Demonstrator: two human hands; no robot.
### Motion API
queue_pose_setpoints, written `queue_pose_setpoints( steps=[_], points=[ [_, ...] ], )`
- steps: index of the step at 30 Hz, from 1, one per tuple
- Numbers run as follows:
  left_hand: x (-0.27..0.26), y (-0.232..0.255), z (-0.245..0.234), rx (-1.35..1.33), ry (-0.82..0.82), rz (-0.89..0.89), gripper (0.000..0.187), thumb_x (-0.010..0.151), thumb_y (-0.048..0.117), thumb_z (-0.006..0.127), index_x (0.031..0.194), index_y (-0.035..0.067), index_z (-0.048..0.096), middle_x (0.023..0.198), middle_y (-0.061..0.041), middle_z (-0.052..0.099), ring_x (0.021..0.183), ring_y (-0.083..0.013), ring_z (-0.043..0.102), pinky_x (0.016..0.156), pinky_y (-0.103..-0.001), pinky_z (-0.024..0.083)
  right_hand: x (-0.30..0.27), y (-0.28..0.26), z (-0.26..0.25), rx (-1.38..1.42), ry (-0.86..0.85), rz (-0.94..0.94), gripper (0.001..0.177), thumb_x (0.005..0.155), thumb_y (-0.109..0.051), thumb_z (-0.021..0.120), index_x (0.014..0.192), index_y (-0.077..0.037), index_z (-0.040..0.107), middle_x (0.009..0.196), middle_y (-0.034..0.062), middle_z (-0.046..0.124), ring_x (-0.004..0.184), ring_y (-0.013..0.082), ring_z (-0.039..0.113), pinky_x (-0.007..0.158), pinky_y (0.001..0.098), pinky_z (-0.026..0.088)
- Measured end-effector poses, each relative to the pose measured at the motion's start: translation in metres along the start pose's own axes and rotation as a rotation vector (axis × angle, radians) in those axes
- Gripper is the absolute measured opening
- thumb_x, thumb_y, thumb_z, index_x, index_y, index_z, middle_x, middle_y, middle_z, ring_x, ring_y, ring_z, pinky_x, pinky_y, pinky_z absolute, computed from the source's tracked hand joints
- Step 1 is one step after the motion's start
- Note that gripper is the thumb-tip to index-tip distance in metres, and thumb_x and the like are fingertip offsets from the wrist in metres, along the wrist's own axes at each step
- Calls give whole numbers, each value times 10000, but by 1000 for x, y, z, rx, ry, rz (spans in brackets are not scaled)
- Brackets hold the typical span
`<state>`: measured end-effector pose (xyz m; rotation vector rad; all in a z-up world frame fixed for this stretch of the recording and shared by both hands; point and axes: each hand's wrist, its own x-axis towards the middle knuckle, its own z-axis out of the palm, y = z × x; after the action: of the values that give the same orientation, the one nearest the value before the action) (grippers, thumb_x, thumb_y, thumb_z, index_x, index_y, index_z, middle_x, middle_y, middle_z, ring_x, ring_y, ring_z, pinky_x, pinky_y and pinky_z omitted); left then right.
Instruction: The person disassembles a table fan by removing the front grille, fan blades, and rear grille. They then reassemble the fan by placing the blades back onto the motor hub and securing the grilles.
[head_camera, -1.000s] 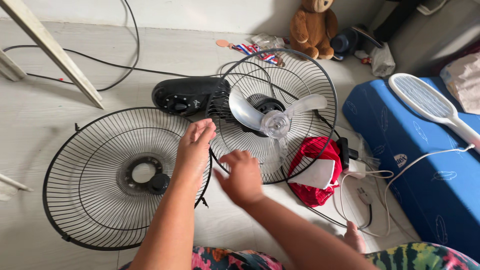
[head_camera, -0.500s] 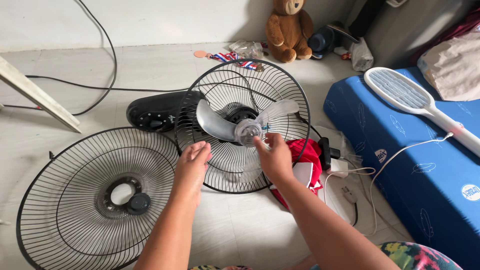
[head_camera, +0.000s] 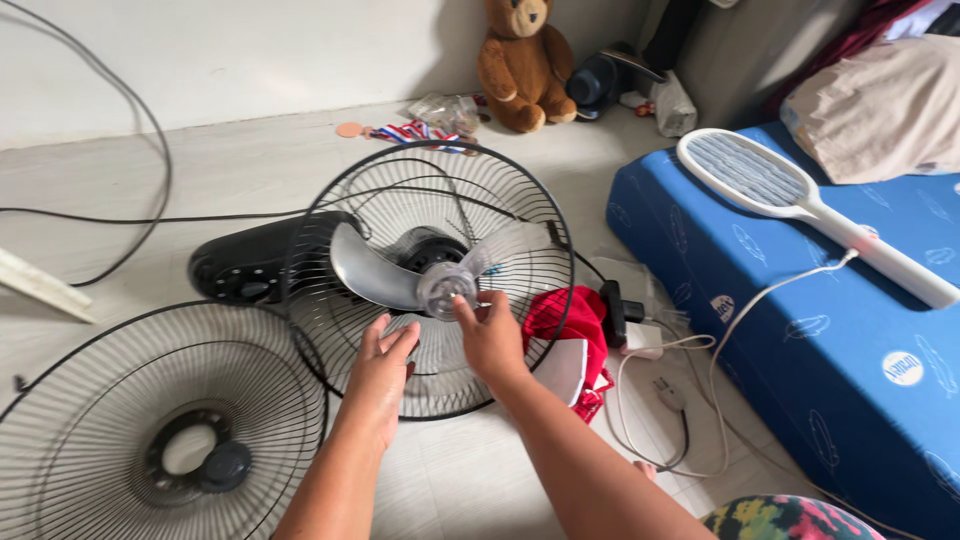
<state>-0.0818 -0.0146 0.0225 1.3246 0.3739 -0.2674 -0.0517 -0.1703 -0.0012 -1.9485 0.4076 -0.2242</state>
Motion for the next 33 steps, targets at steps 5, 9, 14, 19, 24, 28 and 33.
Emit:
queue_pose_setpoints(
  steps=[5, 9, 14, 19, 24, 28, 33],
  points=[
    [4, -3, 14, 8, -90, 19, 812, 913, 299, 643, 1597, 176, 224, 1474, -81, 583, 1341, -187, 525, 1097, -389, 397, -1, -3, -1, -1, -12, 18, 554, 899, -443, 720, 1217, -15, 572, 912, 128, 732, 807, 215, 703, 722, 350, 559],
    [2, -1, 13, 17, -145, 12, 847, 905, 280, 642, 1614, 196, 186, 1456, -80, 605, 1313, -183, 556, 1088, -370, 409, -1, -9, -6, 9, -50, 60, 570, 906, -447, 705, 1263, -31, 548, 991, 130, 727, 875, 221, 711, 765, 348, 556],
    [3, 2, 11, 47, -141, 20, 812, 914, 273, 651, 1616, 215, 246, 1502, -58, 553, 1329, -179, 529, 1118, -369, 373, -1, -13, -4, 5, -44, 43, 578, 901, -439, 710, 1285, -42, 541, 1016, 139, 725, 892, 234, 716, 777, 353, 558],
    [7, -5, 14, 25, -163, 89, 855, 885, 279, 673, 1615, 263, 227, 1559, -46, 475, 1386, -181, 482, 1166, -406, 330, 1, -10, -2, 93, -73, 45, 588, 904, -399, 710, 1331, -45, 516, 1090, 147, 713, 891, 206, 709, 739, 330, 560],
    [6, -4, 14, 65, -156, 78, 876, 881, 276, 679, 1610, 280, 193, 1580, -44, 457, 1398, -204, 486, 1169, -431, 336, 5, -6, 0, 273, -144, 20, 609, 885, -297, 729, 1353, -8, 468, 1184, 132, 695, 849, 171, 678, 643, 296, 529],
    [6, -3, 14, 48, -165, 65, 880, 878, 259, 679, 1606, 302, 188, 1590, -45, 427, 1397, -214, 495, 1159, -449, 347, 3, -6, 0, 267, -150, 62, 591, 894, -283, 727, 1356, -11, 478, 1177, 114, 697, 876, 140, 696, 653, 276, 528],
    [4, -2, 15, 16, -198, 111, 875, 875, 246, 678, 1607, 327, 206, 1588, -56, 421, 1392, -221, 502, 1155, -454, 372, 6, -3, 3, 432, -191, 90, 522, 900, -276, 731, 1281, 11, 519, 1118, 119, 700, 880, 158, 714, 742, 283, 545]
  ],
)
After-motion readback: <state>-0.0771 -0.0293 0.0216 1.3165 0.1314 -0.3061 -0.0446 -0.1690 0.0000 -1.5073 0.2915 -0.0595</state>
